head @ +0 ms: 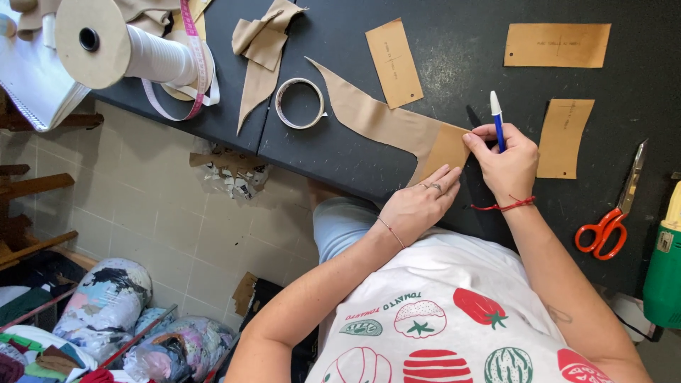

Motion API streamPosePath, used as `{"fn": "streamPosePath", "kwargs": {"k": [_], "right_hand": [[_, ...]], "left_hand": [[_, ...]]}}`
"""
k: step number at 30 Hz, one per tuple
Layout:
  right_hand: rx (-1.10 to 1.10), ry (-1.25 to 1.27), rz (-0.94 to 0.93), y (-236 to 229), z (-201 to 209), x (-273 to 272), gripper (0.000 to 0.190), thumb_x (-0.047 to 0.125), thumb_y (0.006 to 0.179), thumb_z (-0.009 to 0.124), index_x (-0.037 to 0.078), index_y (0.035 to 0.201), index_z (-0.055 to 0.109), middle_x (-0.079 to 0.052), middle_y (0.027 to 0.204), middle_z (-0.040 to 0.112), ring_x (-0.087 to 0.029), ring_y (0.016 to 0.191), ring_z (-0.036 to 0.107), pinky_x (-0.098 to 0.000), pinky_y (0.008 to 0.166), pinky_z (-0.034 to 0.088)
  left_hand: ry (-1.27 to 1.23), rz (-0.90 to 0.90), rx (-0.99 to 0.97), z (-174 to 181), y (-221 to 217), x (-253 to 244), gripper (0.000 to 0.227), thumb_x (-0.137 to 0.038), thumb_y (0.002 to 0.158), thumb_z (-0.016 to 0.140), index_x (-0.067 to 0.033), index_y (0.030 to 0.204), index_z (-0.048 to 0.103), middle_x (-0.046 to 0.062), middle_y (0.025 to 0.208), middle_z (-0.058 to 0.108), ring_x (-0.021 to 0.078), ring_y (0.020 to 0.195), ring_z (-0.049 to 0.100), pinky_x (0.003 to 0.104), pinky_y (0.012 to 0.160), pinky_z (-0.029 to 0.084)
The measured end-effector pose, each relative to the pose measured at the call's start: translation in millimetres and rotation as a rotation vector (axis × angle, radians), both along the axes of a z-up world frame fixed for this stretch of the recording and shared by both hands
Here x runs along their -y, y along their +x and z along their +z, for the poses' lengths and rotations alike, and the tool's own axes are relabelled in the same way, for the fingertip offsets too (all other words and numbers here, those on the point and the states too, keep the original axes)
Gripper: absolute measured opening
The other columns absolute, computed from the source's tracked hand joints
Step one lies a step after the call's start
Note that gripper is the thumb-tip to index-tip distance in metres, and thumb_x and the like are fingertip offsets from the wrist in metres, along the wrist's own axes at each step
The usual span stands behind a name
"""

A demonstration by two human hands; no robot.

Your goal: The person uses a blue pen to trace patterns onto beige fabric and then cuts the fabric using a green electric rotary cutter and red-handled scissors. They repeatedly place cardboard templates on the fabric, trace the outlines, and cut out the shapes.

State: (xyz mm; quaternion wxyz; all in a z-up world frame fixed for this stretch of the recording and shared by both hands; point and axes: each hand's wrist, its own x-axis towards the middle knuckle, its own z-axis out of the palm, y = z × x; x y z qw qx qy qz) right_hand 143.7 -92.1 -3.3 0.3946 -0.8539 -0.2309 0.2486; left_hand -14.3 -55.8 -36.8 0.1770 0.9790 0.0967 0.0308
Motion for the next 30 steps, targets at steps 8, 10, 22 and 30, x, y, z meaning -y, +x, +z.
{"fn": "streamPosePath", "kwargs": {"k": [8,10,22,30], "right_hand": [[0.007,0.019,0.038,0.9,-1.6,-1.6,0.012,0.012,0.078,0.072,0.014,0.086,0.064,0.001,0.073,0.06,-0.003,0.052,0.043,-0.0149,0.048,0.036],[0.017,0.022,0.044,1.1,-1.7,-0.1,0.011,0.013,0.08,0.073,0.014,0.085,0.063,0.002,0.073,0.059,-0.003,0.052,0.042,-0.0144,0.049,0.036],[-0.136,0.259,0.491,5.0,14.8,-8.2,0.022,0.014,0.097,0.041,0.001,0.089,0.057,-0.009,0.087,0.058,-0.016,0.072,0.057,-0.0243,0.069,0.046],[-0.253,-0.126,0.812,0.0,17.5,-19.7,0.011,0.017,0.081,0.055,0.01,0.085,0.063,0.002,0.083,0.064,-0.009,0.075,0.059,-0.02,0.07,0.044]], "left_hand": [[0.061,0.031,-0.013,-2.0,-1.0,7.9,0.032,-0.011,0.087,0.043,-0.0093,0.119,0.046,0.007,0.135,0.034,0.0184,0.126,0.034,0.027,0.1,0.035],[0.086,0.019,-0.015,-1.3,-1.4,10.3,0.031,-0.011,0.088,0.042,-0.0092,0.118,0.046,0.007,0.135,0.035,0.0179,0.126,0.035,0.027,0.1,0.035],[0.135,0.0,-0.05,-8.6,1.5,24.0,0.044,-0.011,0.084,0.039,0.0054,0.124,0.04,0.014,0.136,0.031,0.0277,0.128,0.031,0.034,0.091,0.042],[0.126,0.026,-0.077,-4.3,1.6,22.3,0.044,-0.016,0.086,0.034,0.0039,0.125,0.037,0.016,0.126,0.043,0.0285,0.12,0.039,0.034,0.104,0.03]]}}
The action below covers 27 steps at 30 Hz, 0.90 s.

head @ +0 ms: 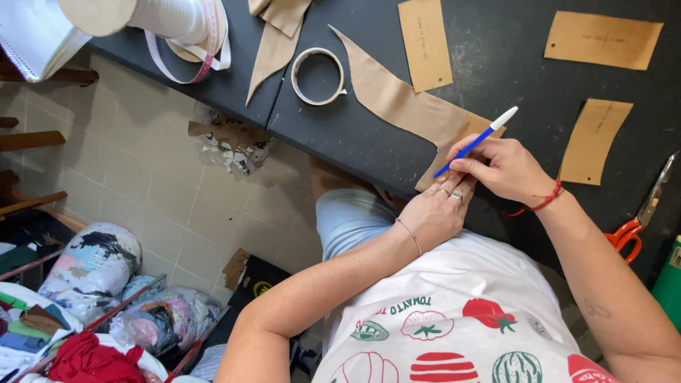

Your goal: The person uses a blue pen to trace patterns onto beige fabric and then cuts the fabric using a green electric rotary cutter and red-handled scissors. They repeatedly place cardboard templates on the fabric, trace the outlines, and cut out the shapes.

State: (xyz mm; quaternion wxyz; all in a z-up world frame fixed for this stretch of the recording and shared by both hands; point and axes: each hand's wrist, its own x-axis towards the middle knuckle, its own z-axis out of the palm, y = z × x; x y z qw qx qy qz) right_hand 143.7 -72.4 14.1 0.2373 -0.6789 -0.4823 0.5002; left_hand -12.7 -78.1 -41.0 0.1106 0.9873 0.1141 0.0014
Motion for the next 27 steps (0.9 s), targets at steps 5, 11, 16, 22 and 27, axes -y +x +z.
{"fn": "streamPosePath", "kwargs": {"k": [5,11,16,22,27], "right_hand": [[0.03,0.055,0.068,6.4,1.4,-5.9,0.013,0.019,0.081,0.054,0.01,0.086,0.063,0.004,0.083,0.065,-0.008,0.073,0.061,-0.0194,0.068,0.046],[-0.234,0.089,-0.346,28.3,8.3,-24.6,0.008,0.0,0.091,0.042,-0.004,0.098,0.039,-0.024,0.081,0.058,-0.027,0.081,0.062,-0.0303,0.071,0.054],[-0.171,0.317,-0.493,16.3,19.6,0.6,0.006,0.006,0.095,0.043,0.002,0.096,0.039,-0.014,0.087,0.048,-0.022,0.082,0.06,-0.0298,0.079,0.053],[-0.075,0.357,-0.256,-16.2,12.6,43.9,0.009,0.006,0.072,0.064,0.007,0.081,0.065,-0.011,0.083,0.065,-0.02,0.08,0.063,-0.0317,0.072,0.048],[-0.099,0.382,-0.247,-24.9,12.6,42.8,0.008,0.004,0.073,0.064,0.004,0.081,0.065,-0.015,0.085,0.064,-0.024,0.083,0.063,-0.0351,0.071,0.048]], "left_hand": [[-0.019,-0.001,0.028,3.0,1.5,-4.2,0.042,-0.014,0.085,0.035,0.0041,0.123,0.04,0.017,0.123,0.046,0.0297,0.119,0.041,0.034,0.104,0.032],[0.022,-0.081,-0.029,-3.5,-1.4,-8.6,0.043,-0.007,0.083,0.041,0.0025,0.125,0.039,0.013,0.138,0.027,0.0236,0.129,0.029,0.028,0.093,0.041],[-0.437,0.148,0.203,7.2,-5.9,-44.8,0.027,-0.009,0.077,0.051,-0.018,0.101,0.06,-0.007,0.109,0.056,0.0114,0.1,0.053,0.02,0.068,0.045],[-0.479,0.239,0.31,24.6,-17.2,-75.4,0.019,-0.008,0.087,0.051,-0.0209,0.094,0.064,-0.012,0.094,0.055,0.0084,0.089,0.05,0.016,0.077,0.043],[-0.336,0.186,0.222,39.0,-16.7,-74.1,0.02,-0.01,0.087,0.05,-0.0228,0.097,0.061,-0.008,0.092,0.052,0.0093,0.086,0.047,0.02,0.072,0.042]]}}
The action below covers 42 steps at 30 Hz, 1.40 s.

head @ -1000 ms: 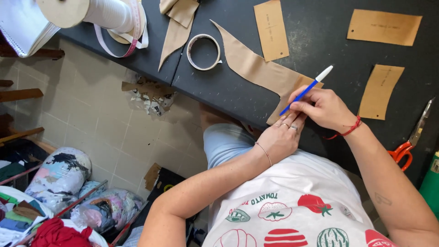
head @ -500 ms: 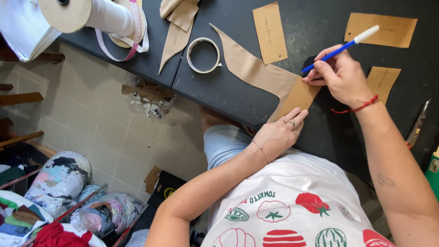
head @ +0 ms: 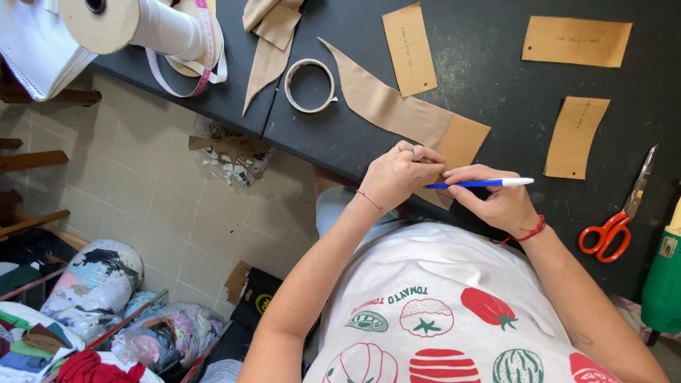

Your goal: The person uses a blue pen to trace patterns onto beige fabric and then cuts the fabric using a green electric rotary cutter and red-handled scissors. They repeatedly place cardboard templates on the fabric, trace the outlines, and cut out the shapes.

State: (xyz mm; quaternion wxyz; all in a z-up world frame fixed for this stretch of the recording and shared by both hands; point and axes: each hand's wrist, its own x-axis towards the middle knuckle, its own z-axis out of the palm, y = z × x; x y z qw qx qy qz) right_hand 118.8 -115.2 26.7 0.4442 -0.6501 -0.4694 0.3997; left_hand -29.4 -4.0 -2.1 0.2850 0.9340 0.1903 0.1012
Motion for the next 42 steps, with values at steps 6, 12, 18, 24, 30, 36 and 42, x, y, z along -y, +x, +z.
{"fn": "streamPosePath", "kwargs": {"k": [6,12,18,24,30,36,42], "right_hand": [[-0.013,-0.007,-0.007,8.4,-2.8,9.8,0.007,0.004,0.073,0.063,0.004,0.08,0.064,-0.017,0.086,0.064,-0.025,0.083,0.062,-0.0349,0.07,0.049],[0.04,-0.233,-0.185,25.9,-1.2,49.6,0.005,0.009,0.079,0.059,0.005,0.081,0.062,-0.009,0.083,0.064,-0.017,0.079,0.06,-0.0265,0.07,0.046],[0.427,-0.83,-0.374,45.8,8.5,74.9,0.034,0.04,0.08,0.06,0.008,0.068,0.059,-0.004,0.059,0.054,-0.018,0.061,0.051,-0.0309,0.06,0.037],[0.917,-0.362,-0.785,96.5,-24.6,200.0,0.026,0.012,0.09,0.079,0.002,0.103,0.059,-0.013,0.089,0.059,-0.027,0.075,0.053,-0.0365,0.064,0.04],[1.167,-0.568,-0.823,105.6,-36.9,246.3,0.063,0.03,0.074,0.084,-0.007,0.114,0.052,-0.024,0.103,0.057,-0.039,0.088,0.056,-0.0438,0.067,0.042],[0.845,-0.837,-1.016,115.9,-61.1,286.9,0.054,0.05,0.078,0.079,0.006,0.103,0.06,-0.012,0.089,0.063,-0.029,0.072,0.061,-0.0417,0.055,0.046],[-0.471,-0.196,-0.942,82.5,-4.9,248.0,0.051,0.047,0.078,0.061,0.015,0.116,0.049,-0.01,0.091,0.058,-0.023,0.075,0.06,-0.0356,0.063,0.053]], "left_hand": [[0.032,0.019,-0.057,-30.0,2.2,7.2,0.02,-0.022,0.086,0.053,-0.0329,0.101,0.058,-0.015,0.096,0.047,0.0063,0.091,0.045,0.019,0.072,0.043],[0.116,-0.084,-0.06,-17.7,30.6,-11.3,0.012,-0.012,0.074,0.059,-0.0232,0.079,0.059,-0.001,0.083,0.049,0.0186,0.075,0.046,0.029,0.055,0.043],[0.203,-0.074,-0.328,-11.5,93.0,-28.1,0.044,-0.007,0.052,0.072,-0.0126,0.085,0.044,0.008,0.087,0.045,0.0248,0.076,0.048,0.037,0.045,0.044],[0.301,-0.12,-0.449,-8.3,108.6,-27.4,0.064,-0.016,0.043,0.083,-0.0139,0.093,0.043,0.007,0.092,0.049,0.0214,0.081,0.049,0.032,0.052,0.047],[0.059,-0.146,-0.481,4.3,116.1,-37.7,0.039,-0.017,0.058,0.073,-0.0157,0.085,0.044,0.003,0.079,0.054,0.0221,0.071,0.049,0.034,0.052,0.043],[-0.669,0.174,-0.074,49.0,130.4,-19.6,0.021,-0.024,0.064,0.064,-0.0178,0.071,0.045,-0.004,0.066,0.058,0.0119,0.06,0.052,0.027,0.056,0.038],[-0.058,0.128,0.23,18.8,68.2,1.6,0.015,-0.012,0.075,0.06,-0.0121,0.088,0.052,0.005,0.089,0.051,0.0232,0.073,0.048,0.034,0.057,0.039]]}}
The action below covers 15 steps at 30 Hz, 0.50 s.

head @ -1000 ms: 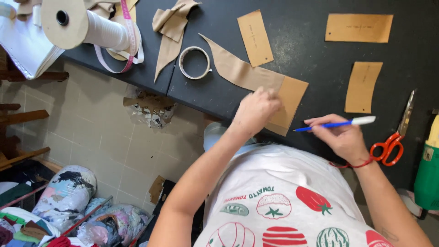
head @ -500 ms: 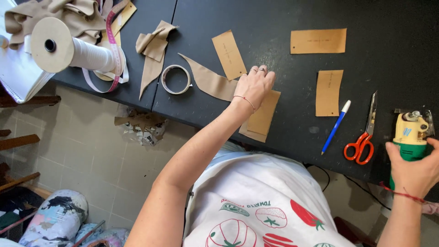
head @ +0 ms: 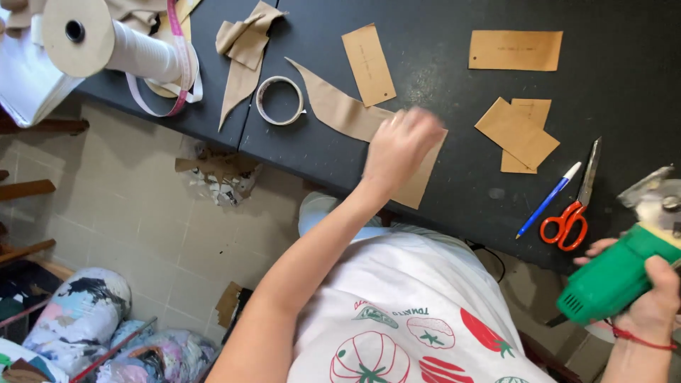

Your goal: The person uses a blue pen to trace patterns onto beige fabric and then cuts the fabric using a green electric rotary cutter and red-handled scissors. They repeatedly place cardboard templates on the fabric, trace the outlines, and cut out the shapes.

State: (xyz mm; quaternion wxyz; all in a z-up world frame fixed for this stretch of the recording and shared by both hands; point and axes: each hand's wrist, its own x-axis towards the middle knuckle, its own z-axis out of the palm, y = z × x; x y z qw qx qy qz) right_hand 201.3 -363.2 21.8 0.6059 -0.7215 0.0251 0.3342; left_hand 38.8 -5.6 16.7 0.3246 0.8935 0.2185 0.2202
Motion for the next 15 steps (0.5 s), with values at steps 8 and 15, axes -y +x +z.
{"fn": "streamPosePath", "kwargs": {"k": [8,15], "right_hand": [[0.175,-0.944,1.066,-32.6,51.4,-149.9,0.061,0.014,0.048,0.07,0.016,0.107,0.053,-0.004,0.081,0.065,-0.018,0.07,0.058,-0.0279,0.065,0.043],[0.333,-1.13,1.509,-45.8,62.5,-202.7,0.05,0.029,0.05,0.065,0.019,0.096,0.047,-0.006,0.069,0.06,-0.023,0.064,0.054,-0.0301,0.058,0.04]], "left_hand": [[0.432,-0.27,0.245,-4.6,-94.3,22.0,0.009,-0.004,0.085,0.056,-0.0108,0.088,0.06,0.002,0.095,0.053,0.0123,0.083,0.059,0.028,0.078,0.043],[0.423,-0.27,0.205,-32.8,-109.7,31.3,0.023,-0.002,0.088,0.049,-0.0057,0.109,0.055,0.007,0.1,0.05,0.016,0.089,0.056,0.034,0.085,0.046]]}}
